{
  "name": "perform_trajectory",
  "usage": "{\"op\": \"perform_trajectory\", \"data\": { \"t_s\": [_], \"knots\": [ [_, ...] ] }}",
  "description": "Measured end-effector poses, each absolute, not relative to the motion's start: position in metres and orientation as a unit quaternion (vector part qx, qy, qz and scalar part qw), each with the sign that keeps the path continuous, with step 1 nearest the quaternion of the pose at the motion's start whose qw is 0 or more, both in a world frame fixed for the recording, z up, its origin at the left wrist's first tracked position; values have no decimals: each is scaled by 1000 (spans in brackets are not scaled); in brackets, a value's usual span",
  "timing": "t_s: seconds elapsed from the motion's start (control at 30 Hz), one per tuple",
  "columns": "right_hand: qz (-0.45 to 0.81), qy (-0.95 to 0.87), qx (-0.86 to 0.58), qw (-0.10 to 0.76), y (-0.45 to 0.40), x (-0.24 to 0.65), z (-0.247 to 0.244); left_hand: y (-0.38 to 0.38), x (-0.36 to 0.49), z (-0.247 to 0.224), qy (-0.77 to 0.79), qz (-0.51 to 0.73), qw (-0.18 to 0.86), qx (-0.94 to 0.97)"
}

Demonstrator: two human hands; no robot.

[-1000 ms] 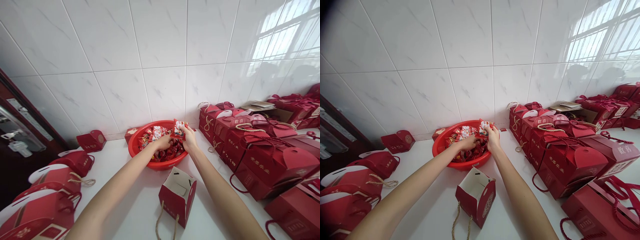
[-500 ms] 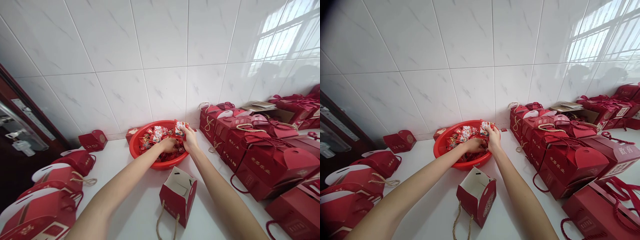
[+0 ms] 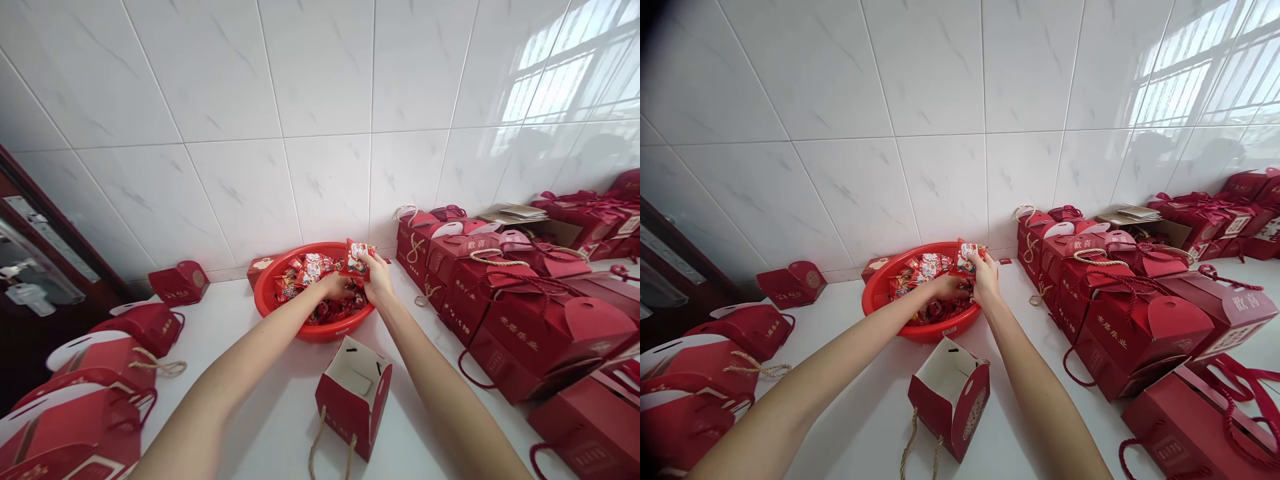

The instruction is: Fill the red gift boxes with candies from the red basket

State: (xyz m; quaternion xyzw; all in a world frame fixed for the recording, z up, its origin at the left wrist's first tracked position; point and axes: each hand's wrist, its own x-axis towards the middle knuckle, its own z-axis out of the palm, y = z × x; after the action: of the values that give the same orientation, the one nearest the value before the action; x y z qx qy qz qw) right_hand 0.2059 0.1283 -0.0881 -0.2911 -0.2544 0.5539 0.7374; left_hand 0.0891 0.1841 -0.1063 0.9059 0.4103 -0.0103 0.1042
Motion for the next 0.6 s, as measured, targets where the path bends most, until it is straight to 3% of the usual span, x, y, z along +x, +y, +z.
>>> {"op": "perform_trajectory", "data": {
  "t_s": [0.3, 0.6],
  "knots": [
    [549, -266, -298, 734, 130, 205, -90, 194, 93, -112, 421, -21, 115, 900],
    [528, -284, -297, 743, 129, 206, -92, 189, 87, -95, 447, 60, 161, 878]
  ]
}}
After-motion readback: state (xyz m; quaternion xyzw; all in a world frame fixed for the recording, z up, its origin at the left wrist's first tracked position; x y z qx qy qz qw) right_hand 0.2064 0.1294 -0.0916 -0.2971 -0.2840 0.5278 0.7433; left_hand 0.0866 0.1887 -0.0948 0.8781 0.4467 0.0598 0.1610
